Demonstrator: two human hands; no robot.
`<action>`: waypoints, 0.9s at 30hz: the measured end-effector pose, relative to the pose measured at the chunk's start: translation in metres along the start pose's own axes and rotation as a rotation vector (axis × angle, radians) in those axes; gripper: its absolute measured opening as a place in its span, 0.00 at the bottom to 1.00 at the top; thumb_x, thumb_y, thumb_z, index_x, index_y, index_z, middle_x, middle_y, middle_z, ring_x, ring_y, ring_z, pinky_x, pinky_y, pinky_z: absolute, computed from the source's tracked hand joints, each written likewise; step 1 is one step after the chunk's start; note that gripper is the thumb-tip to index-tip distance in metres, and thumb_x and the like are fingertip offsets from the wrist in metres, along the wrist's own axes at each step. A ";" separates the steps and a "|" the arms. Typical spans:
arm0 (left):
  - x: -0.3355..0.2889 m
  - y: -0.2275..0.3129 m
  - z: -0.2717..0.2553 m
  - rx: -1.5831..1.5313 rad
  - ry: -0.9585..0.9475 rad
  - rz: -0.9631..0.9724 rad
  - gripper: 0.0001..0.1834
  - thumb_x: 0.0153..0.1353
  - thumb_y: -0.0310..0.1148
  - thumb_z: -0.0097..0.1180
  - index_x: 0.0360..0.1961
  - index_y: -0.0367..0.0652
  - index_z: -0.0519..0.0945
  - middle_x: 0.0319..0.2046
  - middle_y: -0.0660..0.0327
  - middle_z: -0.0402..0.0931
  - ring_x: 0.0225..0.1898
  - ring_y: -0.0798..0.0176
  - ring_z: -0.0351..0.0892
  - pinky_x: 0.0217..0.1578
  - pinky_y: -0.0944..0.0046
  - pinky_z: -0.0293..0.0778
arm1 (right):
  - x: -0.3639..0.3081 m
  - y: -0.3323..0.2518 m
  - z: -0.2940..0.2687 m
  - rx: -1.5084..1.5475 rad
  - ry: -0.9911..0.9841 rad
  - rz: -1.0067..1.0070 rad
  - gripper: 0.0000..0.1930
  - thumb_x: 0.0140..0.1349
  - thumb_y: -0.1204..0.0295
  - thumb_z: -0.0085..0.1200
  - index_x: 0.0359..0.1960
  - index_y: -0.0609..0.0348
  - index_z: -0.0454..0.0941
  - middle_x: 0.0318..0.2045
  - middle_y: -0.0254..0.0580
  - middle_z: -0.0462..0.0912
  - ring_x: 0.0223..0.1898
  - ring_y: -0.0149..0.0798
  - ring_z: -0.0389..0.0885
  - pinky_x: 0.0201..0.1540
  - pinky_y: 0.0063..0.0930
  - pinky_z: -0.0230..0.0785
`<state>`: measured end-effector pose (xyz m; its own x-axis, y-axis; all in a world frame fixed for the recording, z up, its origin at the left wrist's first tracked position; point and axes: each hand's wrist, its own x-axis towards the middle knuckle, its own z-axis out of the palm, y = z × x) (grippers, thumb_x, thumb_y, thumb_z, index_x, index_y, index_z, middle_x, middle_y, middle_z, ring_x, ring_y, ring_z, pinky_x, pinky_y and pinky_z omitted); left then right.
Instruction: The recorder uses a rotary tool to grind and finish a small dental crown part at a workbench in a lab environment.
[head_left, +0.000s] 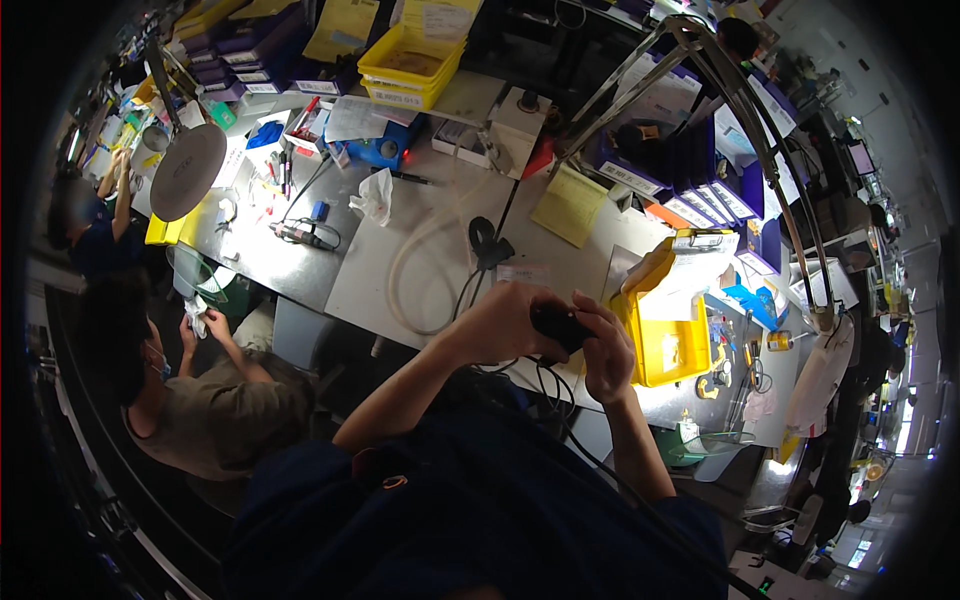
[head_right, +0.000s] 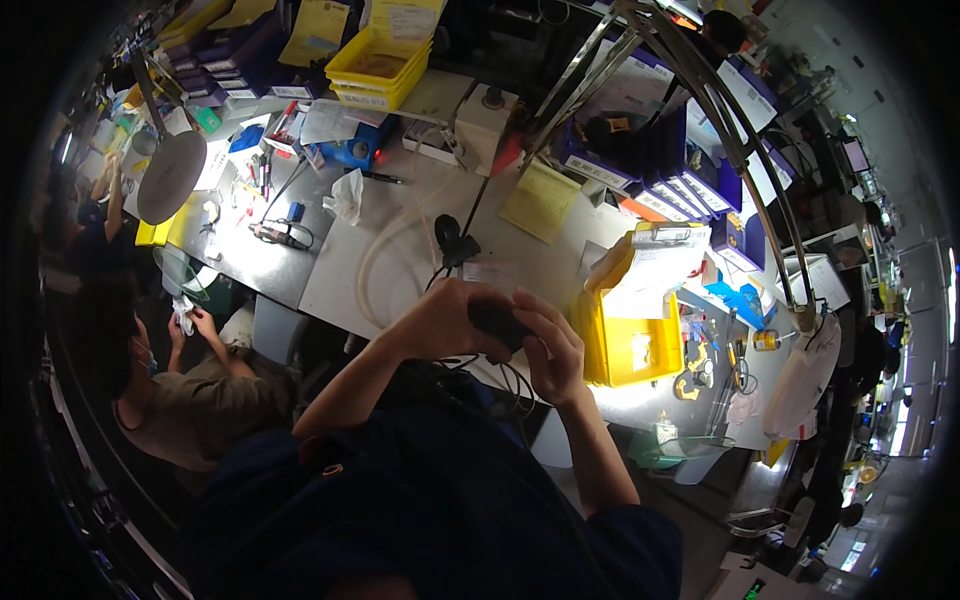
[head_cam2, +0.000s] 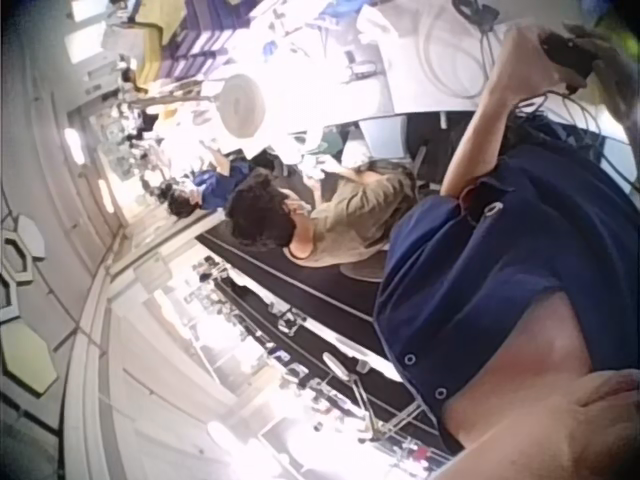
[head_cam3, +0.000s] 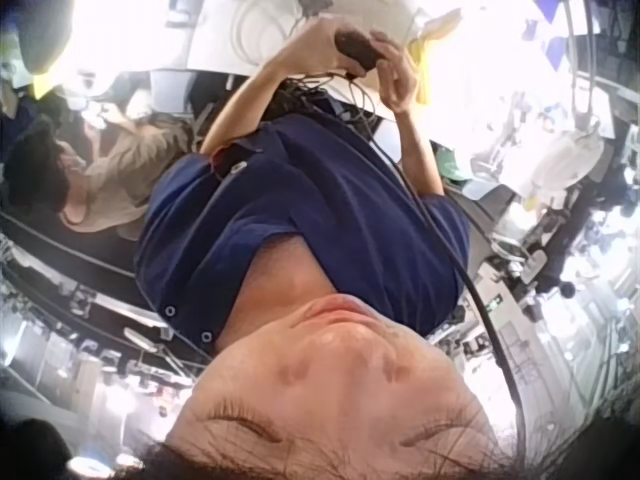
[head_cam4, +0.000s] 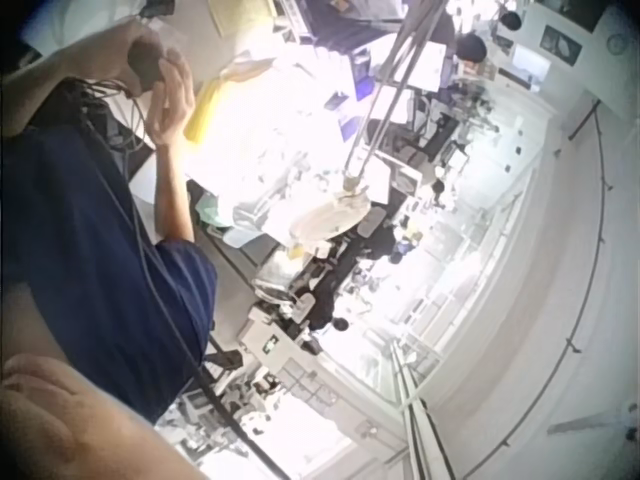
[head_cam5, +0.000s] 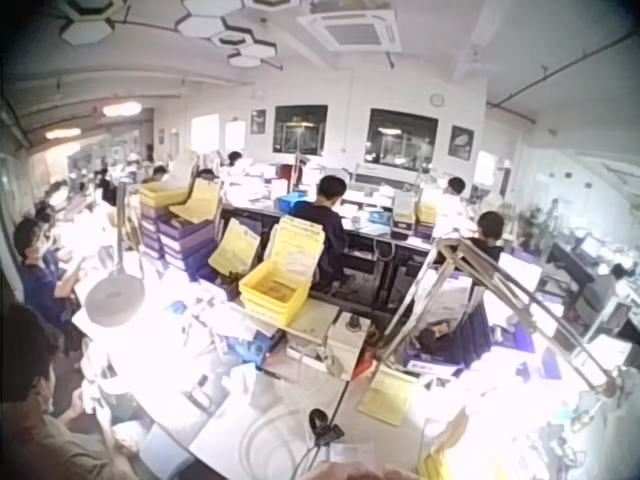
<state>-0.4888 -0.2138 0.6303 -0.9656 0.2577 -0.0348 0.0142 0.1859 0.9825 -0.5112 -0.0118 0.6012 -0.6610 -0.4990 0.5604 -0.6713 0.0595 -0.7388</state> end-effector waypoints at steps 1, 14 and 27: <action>-0.001 -0.002 0.000 0.005 0.003 0.050 0.25 0.39 0.31 0.74 0.41 0.36 0.82 0.30 0.54 0.83 0.30 0.64 0.82 0.35 0.66 0.75 | -0.002 0.000 0.002 0.008 0.021 0.032 0.15 0.59 0.84 0.43 0.48 0.70 0.74 0.52 0.61 0.76 0.54 0.54 0.77 0.56 0.39 0.68; -0.005 0.007 -0.002 -0.002 0.016 0.006 0.22 0.37 0.24 0.73 0.38 0.31 0.82 0.29 0.55 0.84 0.31 0.67 0.84 0.37 0.67 0.79 | -0.002 0.003 0.001 -0.023 -0.048 -0.011 0.19 0.57 0.86 0.41 0.50 0.69 0.73 0.51 0.60 0.76 0.52 0.54 0.78 0.55 0.39 0.70; 0.010 0.000 -0.007 0.011 -0.041 -0.010 0.24 0.37 0.27 0.75 0.39 0.34 0.83 0.33 0.58 0.84 0.36 0.69 0.81 0.43 0.68 0.75 | 0.003 0.004 0.013 -0.315 -0.059 -0.077 0.50 0.36 0.68 0.76 0.60 0.58 0.55 0.58 0.61 0.67 0.55 0.58 0.73 0.52 0.45 0.71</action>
<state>-0.5008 -0.2179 0.6314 -0.9541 0.2948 -0.0527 0.0075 0.1995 0.9799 -0.5117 -0.0244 0.5951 -0.5902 -0.5609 0.5806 -0.7951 0.2797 -0.5381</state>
